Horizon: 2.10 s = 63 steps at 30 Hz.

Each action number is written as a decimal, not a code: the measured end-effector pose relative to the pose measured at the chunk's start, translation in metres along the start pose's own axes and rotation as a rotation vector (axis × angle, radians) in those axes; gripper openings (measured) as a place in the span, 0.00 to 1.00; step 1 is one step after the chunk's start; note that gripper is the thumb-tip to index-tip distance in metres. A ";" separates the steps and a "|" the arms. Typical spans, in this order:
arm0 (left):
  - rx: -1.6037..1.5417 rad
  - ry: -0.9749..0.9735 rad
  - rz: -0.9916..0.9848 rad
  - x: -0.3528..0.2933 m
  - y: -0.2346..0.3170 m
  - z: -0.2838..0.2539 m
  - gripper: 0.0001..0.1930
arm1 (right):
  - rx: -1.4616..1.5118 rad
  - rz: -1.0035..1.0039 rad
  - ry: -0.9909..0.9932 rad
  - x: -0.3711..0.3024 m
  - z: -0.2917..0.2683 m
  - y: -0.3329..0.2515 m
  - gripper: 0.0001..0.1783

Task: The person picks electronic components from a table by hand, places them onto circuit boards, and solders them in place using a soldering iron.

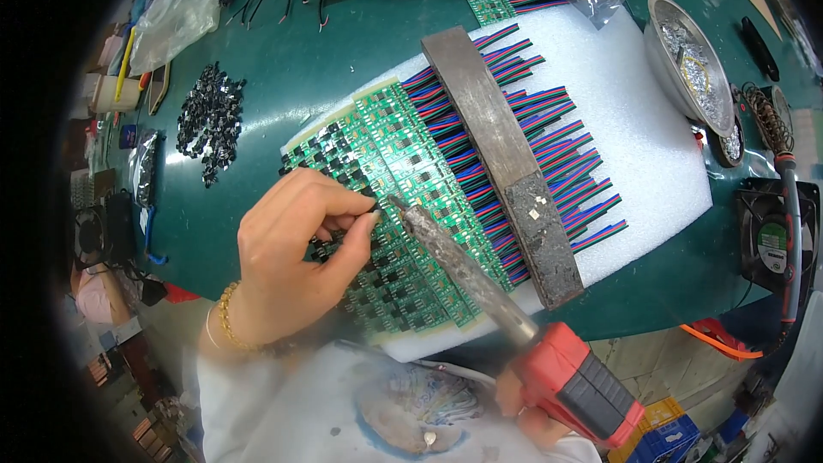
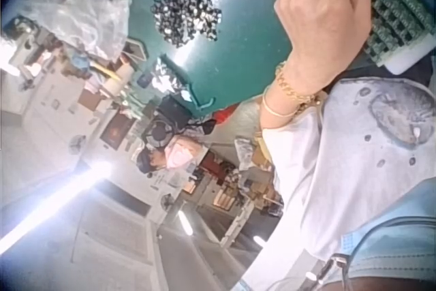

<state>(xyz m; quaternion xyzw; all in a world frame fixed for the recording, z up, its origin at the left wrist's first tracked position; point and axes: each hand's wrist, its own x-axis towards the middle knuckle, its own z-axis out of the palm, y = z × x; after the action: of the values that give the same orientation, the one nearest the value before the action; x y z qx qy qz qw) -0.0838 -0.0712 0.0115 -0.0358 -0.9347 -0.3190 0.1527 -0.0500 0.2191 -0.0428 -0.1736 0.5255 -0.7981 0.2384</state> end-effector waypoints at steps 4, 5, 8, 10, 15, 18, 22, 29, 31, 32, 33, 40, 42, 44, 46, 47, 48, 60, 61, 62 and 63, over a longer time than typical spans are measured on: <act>-0.011 0.004 0.008 0.001 0.000 0.001 0.08 | 0.003 -0.005 0.092 0.006 0.017 -0.004 0.41; -0.011 0.005 0.010 0.001 0.000 0.002 0.08 | -0.013 0.031 0.231 0.006 0.022 -0.006 0.41; -0.004 0.013 0.009 0.000 0.000 0.001 0.08 | 0.025 0.009 0.238 -0.004 0.014 0.001 0.41; -0.008 0.064 0.038 -0.001 -0.002 0.004 0.09 | 0.005 -0.042 0.099 0.002 0.003 0.005 0.41; -0.021 0.052 0.053 0.000 -0.002 0.004 0.08 | -0.004 -0.063 0.028 0.009 0.015 -0.004 0.40; -0.035 0.055 0.061 0.000 -0.003 0.004 0.07 | -0.021 -0.019 0.154 0.005 0.023 -0.007 0.40; -0.031 0.076 0.073 -0.001 -0.002 0.004 0.07 | -0.030 -0.059 0.231 0.005 0.028 -0.008 0.39; -0.011 0.090 0.071 -0.001 -0.003 0.004 0.07 | -0.036 -0.116 0.276 0.008 0.032 -0.006 0.39; 0.000 0.096 0.079 -0.002 -0.004 0.004 0.07 | -0.032 -0.118 0.242 0.012 0.033 -0.008 0.39; 0.005 0.106 0.074 -0.002 -0.005 0.005 0.07 | -0.026 -0.119 0.218 0.015 0.033 -0.008 0.39; -0.010 0.113 0.072 -0.002 -0.005 0.007 0.07 | -0.025 -0.118 0.204 0.012 0.030 -0.005 0.39; 0.057 0.110 0.096 -0.008 -0.006 0.009 0.07 | 0.052 -0.187 0.147 0.016 0.029 0.000 0.37; 0.086 0.128 0.075 -0.011 -0.004 0.008 0.07 | 0.041 -0.215 0.225 0.019 0.029 -0.001 0.36; 0.043 0.190 0.131 -0.007 0.000 0.002 0.08 | 0.033 -0.225 0.219 0.022 0.029 -0.001 0.36; 0.209 0.199 0.047 -0.023 -0.010 -0.023 0.07 | 0.050 -0.226 0.244 0.024 0.029 0.000 0.36; 0.297 0.208 -0.010 -0.028 -0.022 -0.036 0.07 | 0.042 -0.231 0.260 0.024 0.028 0.001 0.36; 0.380 0.282 -0.043 -0.036 -0.039 -0.050 0.07 | 0.033 -0.227 0.255 0.024 0.029 -0.001 0.36; 0.688 0.036 0.040 -0.067 -0.120 -0.100 0.07 | 0.008 -0.181 0.145 0.027 0.033 -0.004 0.37; 0.713 0.031 0.054 -0.066 -0.121 -0.100 0.06 | 0.018 -0.174 0.151 0.027 0.033 -0.003 0.37; 0.739 0.022 0.068 -0.066 -0.120 -0.100 0.05 | 0.031 -0.164 0.158 0.026 0.034 -0.003 0.38; 0.722 0.042 0.088 -0.065 -0.119 -0.103 0.06 | 0.032 -0.158 0.208 0.024 0.037 -0.003 0.39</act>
<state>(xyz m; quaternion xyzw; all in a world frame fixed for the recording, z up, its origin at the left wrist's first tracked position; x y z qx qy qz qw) -0.0147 -0.2266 -0.0009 -0.0130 -0.9813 0.0375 0.1884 -0.0514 0.1786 -0.0253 -0.1270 0.5193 -0.8363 0.1218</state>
